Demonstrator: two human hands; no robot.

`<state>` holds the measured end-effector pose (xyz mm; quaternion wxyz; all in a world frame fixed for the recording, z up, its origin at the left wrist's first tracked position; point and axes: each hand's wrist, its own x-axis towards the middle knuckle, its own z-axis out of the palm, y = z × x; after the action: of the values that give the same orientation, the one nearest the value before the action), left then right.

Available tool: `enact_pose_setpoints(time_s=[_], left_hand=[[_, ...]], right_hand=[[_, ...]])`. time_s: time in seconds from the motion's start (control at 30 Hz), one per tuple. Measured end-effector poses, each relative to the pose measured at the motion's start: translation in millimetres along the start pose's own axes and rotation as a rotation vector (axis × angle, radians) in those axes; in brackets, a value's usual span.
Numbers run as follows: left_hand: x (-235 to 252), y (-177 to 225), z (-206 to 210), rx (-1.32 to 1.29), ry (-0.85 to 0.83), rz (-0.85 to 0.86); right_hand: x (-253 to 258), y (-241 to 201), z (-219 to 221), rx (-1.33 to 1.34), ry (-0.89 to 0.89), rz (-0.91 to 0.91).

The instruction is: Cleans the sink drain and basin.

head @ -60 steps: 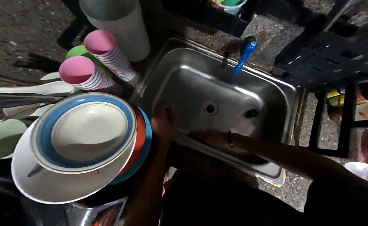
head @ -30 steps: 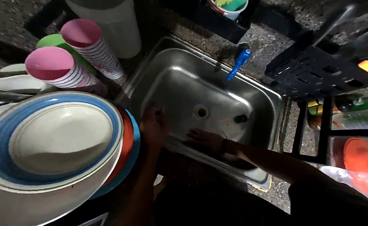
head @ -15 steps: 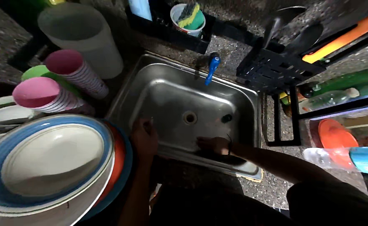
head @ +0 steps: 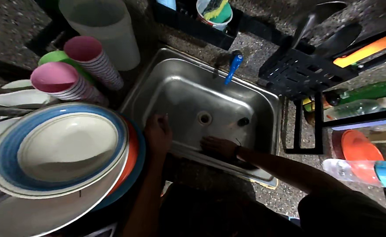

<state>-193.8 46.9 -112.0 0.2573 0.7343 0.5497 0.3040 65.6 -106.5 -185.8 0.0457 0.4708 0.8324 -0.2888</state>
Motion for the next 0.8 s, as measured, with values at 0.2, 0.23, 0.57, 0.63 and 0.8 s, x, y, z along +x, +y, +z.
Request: enact_pose_setpoints(time_s=[0.2, 0.23, 0.57, 0.63, 0.8], left_hand=[[2.6, 5.3, -7.2, 0.020, -0.066, -0.034], [2.7, 4.6, -6.6, 0.032, -0.056, -0.030], [3.7, 3.5, -5.6, 0.035, -0.052, -0.050], [3.5, 5.7, -6.5, 0.009, -0.060, -0.067], [9.0, 26.3, -25.1, 0.044, -0.230, -0.181]], right_hand=[[-37.4, 6.2, 10.1, 0.025, 0.116, -0.003], [-39.1, 6.1, 11.5, 0.015, 0.136, -0.003], [-21.7, -7.3, -6.9, 0.062, 0.019, 0.182], [-12.0, -7.9, -7.9, 0.017, 0.086, 0.235], [39.8, -27.0, -66.4, 0.184, 0.661, 0.479]])
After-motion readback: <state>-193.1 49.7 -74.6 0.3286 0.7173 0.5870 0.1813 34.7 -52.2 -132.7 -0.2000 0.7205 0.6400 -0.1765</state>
